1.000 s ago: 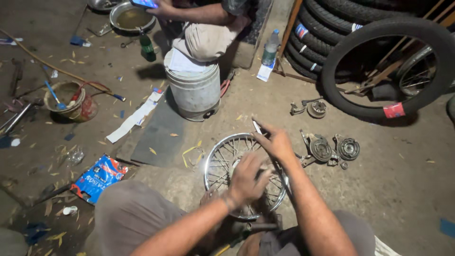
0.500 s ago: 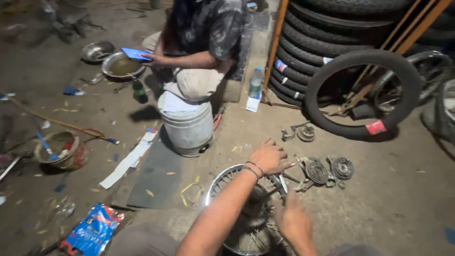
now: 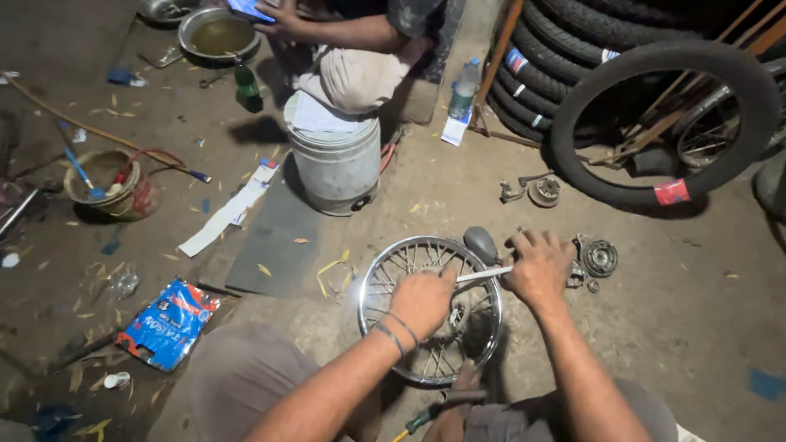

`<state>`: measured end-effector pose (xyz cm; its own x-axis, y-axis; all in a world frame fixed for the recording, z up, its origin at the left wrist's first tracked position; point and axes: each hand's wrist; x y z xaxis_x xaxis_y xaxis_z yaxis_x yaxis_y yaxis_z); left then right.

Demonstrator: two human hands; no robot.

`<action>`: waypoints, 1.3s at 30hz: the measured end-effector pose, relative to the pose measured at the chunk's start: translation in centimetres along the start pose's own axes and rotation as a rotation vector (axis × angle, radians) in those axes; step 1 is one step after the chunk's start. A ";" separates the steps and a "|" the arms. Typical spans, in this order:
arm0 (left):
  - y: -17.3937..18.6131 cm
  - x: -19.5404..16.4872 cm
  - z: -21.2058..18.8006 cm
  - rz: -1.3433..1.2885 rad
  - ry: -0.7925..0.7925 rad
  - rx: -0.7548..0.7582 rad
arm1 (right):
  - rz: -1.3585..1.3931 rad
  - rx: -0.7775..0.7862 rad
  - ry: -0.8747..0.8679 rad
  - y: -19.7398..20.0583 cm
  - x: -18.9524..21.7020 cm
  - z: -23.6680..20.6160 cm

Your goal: The person sits on the ground of a motorcycle repair shop working on a spoked wheel with a sprocket. They use a long wrench to loosen and turn bolts on the wheel hub, repositioning the wheel and picking up hub parts while another person sits nearby using a phone.

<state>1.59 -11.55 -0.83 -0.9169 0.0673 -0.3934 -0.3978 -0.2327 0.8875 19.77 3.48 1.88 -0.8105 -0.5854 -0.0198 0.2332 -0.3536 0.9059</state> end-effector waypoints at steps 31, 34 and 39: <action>-8.7 -5.7 -1.0 -0.941 0.096 -0.143 | 0.963 0.032 -0.747 -6.8 -2.5 0.1; -8.7 -5.4 -0.4 -1.043 0.216 -0.028 | 1.242 -0.010 -0.844 -6.7 -1.2 -1.3; -9.3 -5.3 -0.3 -1.140 0.315 0.031 | 1.073 0.007 -0.504 -6.9 1.4 -1.7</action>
<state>10.16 -10.06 -7.04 0.0148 -0.0225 -0.9996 -0.9855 -0.1695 -0.0108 17.92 3.88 -5.09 -0.3228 -0.2264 0.9190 0.9211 0.1480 0.3601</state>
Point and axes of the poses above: each hand's wrist, its own z-axis towards the middle knuckle, its own y-axis out of the back of the hand, x = y × z, and after that the axes turned 3 degrees about -y, right-handed
